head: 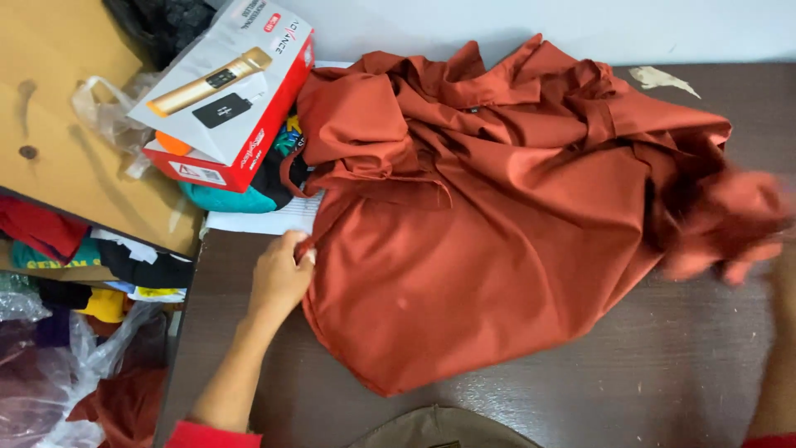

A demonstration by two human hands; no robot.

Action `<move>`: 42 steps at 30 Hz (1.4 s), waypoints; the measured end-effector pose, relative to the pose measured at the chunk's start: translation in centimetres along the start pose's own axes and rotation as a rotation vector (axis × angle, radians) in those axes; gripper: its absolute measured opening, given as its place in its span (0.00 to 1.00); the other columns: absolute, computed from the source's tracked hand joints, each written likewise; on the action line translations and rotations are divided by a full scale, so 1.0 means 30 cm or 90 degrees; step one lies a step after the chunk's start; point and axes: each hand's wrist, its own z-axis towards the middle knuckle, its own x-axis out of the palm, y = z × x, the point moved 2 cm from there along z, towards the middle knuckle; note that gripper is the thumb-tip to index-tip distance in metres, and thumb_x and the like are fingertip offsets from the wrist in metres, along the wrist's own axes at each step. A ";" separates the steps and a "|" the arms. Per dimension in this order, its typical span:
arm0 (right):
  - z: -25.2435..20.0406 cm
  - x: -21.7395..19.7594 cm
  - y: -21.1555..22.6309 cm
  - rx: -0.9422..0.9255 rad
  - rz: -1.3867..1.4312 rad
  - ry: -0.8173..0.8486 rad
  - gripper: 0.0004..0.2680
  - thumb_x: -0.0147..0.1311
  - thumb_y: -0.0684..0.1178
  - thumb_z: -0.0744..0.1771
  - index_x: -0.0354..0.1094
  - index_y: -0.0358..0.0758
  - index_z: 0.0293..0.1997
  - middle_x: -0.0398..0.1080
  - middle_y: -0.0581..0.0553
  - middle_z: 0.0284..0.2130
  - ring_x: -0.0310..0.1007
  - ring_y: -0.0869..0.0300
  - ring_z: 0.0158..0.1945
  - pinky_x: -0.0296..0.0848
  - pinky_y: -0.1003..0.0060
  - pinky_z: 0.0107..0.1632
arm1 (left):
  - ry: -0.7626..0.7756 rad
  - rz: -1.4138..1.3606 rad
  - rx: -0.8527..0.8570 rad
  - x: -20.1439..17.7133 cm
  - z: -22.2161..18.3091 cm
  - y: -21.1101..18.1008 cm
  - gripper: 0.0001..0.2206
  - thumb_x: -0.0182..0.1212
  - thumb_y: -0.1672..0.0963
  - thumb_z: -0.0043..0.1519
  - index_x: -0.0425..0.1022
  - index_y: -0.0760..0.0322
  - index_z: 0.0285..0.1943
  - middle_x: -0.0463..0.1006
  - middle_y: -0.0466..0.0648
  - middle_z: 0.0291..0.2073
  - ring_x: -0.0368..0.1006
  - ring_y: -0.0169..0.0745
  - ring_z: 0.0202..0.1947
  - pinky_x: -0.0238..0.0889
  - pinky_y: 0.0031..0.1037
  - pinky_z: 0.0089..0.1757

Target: Trimming excess threads from a brown garment using thread snips on a workbench.

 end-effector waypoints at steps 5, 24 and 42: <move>0.063 -0.100 0.032 -0.154 0.152 -0.176 0.08 0.47 0.43 0.79 0.69 0.27 0.58 0.69 0.26 0.53 0.69 0.36 0.52 0.64 0.44 0.53 | -0.072 -0.126 -0.012 -0.104 -0.137 -0.130 0.17 0.59 0.52 0.62 0.73 0.55 0.59 0.75 0.52 0.47 0.73 0.55 0.44 0.68 0.45 0.47; -0.517 0.150 0.938 -0.483 0.120 -0.142 0.02 0.54 0.46 0.67 0.68 0.46 0.42 0.70 0.51 0.32 0.73 0.58 0.33 0.70 0.63 0.31 | 0.277 -0.892 -0.160 -0.038 -0.360 -0.541 0.34 0.43 0.44 0.62 0.69 0.72 0.68 0.82 0.63 0.54 0.81 0.50 0.52 0.76 0.32 0.50; -0.718 0.289 0.777 -0.282 0.177 -0.028 0.18 0.66 0.58 0.63 0.64 0.48 0.53 0.72 0.59 0.34 0.73 0.67 0.28 0.71 0.66 0.27 | 0.362 -0.785 -0.077 0.037 -0.389 -0.567 0.09 0.63 0.57 0.62 0.78 0.71 0.43 0.85 0.56 0.31 0.83 0.41 0.33 0.81 0.27 0.40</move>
